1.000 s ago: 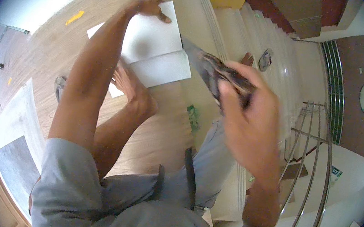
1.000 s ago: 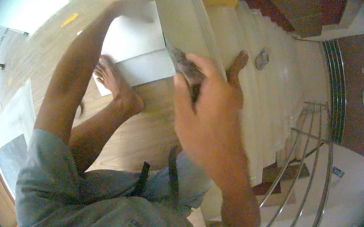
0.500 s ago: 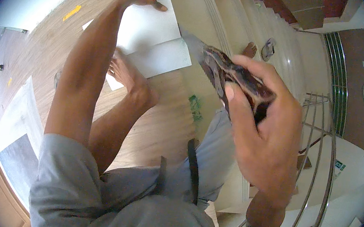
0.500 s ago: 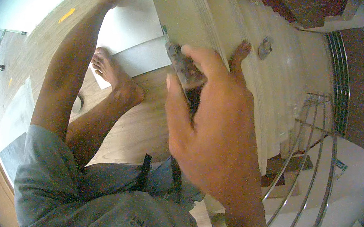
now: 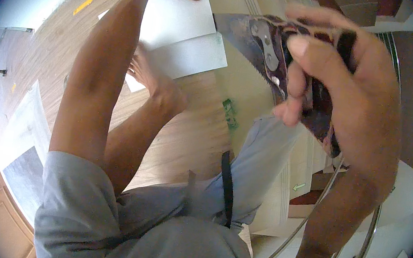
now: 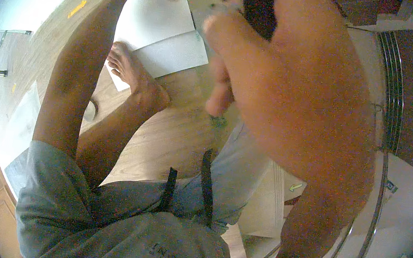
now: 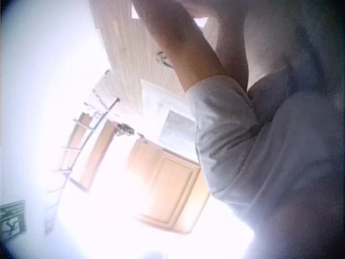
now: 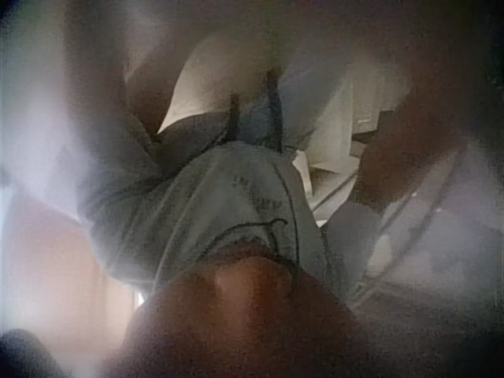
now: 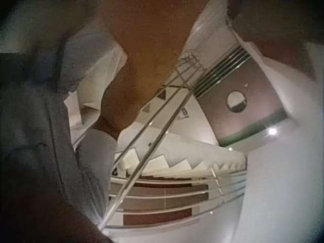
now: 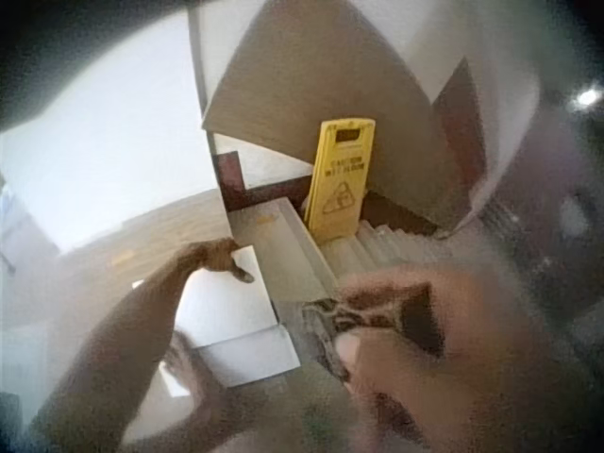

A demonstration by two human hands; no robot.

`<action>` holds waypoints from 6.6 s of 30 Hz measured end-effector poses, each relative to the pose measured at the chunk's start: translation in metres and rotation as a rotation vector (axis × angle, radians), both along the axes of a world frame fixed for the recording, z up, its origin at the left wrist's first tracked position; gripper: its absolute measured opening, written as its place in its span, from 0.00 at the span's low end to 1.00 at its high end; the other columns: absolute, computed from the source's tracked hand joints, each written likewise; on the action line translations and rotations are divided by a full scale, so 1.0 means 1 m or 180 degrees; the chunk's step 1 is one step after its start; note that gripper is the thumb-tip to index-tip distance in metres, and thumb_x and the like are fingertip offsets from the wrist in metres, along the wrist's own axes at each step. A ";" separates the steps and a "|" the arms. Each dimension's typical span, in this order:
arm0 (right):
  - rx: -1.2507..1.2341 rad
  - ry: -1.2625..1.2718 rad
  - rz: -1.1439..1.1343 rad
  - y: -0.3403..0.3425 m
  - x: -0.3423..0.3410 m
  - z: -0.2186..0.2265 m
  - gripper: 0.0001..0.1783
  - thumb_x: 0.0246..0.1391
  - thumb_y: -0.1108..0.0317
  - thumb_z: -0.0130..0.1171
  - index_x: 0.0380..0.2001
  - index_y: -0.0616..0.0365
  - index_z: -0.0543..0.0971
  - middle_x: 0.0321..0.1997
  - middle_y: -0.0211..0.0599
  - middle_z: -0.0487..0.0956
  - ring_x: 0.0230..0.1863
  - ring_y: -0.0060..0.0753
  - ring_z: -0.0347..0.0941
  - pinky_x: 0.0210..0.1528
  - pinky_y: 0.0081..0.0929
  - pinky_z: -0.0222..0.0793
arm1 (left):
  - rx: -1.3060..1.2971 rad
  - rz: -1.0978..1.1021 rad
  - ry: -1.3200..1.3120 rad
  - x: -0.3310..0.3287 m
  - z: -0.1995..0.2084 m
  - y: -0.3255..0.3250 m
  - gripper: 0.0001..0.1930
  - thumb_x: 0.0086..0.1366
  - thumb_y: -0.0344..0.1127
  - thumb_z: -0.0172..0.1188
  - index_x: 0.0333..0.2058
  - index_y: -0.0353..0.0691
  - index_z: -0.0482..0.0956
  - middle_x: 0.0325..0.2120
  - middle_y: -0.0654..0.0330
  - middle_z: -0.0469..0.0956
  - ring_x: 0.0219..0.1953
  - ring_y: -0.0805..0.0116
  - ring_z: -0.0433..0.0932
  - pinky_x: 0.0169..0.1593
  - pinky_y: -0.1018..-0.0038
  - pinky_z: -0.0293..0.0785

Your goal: The person cuts a white rectangular panel using a hand saw while sitting on the floor, then carries the cut piece to a wall and fits it into a corner gap.

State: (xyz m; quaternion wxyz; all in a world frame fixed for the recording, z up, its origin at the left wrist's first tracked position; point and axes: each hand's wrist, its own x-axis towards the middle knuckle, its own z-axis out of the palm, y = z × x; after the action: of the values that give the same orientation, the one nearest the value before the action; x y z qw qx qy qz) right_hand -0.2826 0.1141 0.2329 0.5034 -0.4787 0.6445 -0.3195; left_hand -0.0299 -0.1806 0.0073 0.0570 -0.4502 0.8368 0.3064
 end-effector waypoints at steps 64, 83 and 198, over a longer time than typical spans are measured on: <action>-0.0590 -0.0153 0.1693 -0.053 -0.012 -0.027 0.23 0.69 0.60 0.51 0.35 0.77 0.78 0.24 0.50 0.81 0.22 0.39 0.81 0.31 0.34 0.81 | 0.0220 0.0302 -0.0164 0.012 -0.018 -0.012 0.34 0.62 0.48 0.68 0.63 0.39 0.74 0.58 0.52 0.79 0.62 0.55 0.73 0.67 0.57 0.64; -0.0489 0.1037 0.0937 -0.068 0.037 -0.055 0.23 0.72 0.60 0.51 0.36 0.75 0.78 0.23 0.44 0.79 0.23 0.32 0.80 0.22 0.28 0.74 | 0.0041 0.0423 -0.0161 0.014 -0.029 -0.020 0.38 0.58 0.52 0.72 0.63 0.41 0.75 0.59 0.51 0.78 0.64 0.53 0.72 0.66 0.55 0.65; -0.1065 0.1205 0.0159 -0.028 0.033 -0.095 0.17 0.62 0.65 0.60 0.48 0.69 0.79 0.42 0.64 0.82 0.46 0.66 0.80 0.51 0.51 0.74 | -0.0002 0.0590 -0.0511 -0.015 0.034 0.028 0.49 0.49 0.50 0.80 0.69 0.46 0.69 0.66 0.50 0.72 0.70 0.47 0.66 0.72 0.56 0.61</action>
State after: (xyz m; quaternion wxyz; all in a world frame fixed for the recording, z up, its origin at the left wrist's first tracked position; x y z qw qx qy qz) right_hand -0.2495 0.0857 0.1382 0.2952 -0.6225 0.6534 -0.3138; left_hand -0.0451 -0.1530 0.0414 0.0951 -0.5487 0.7844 0.2730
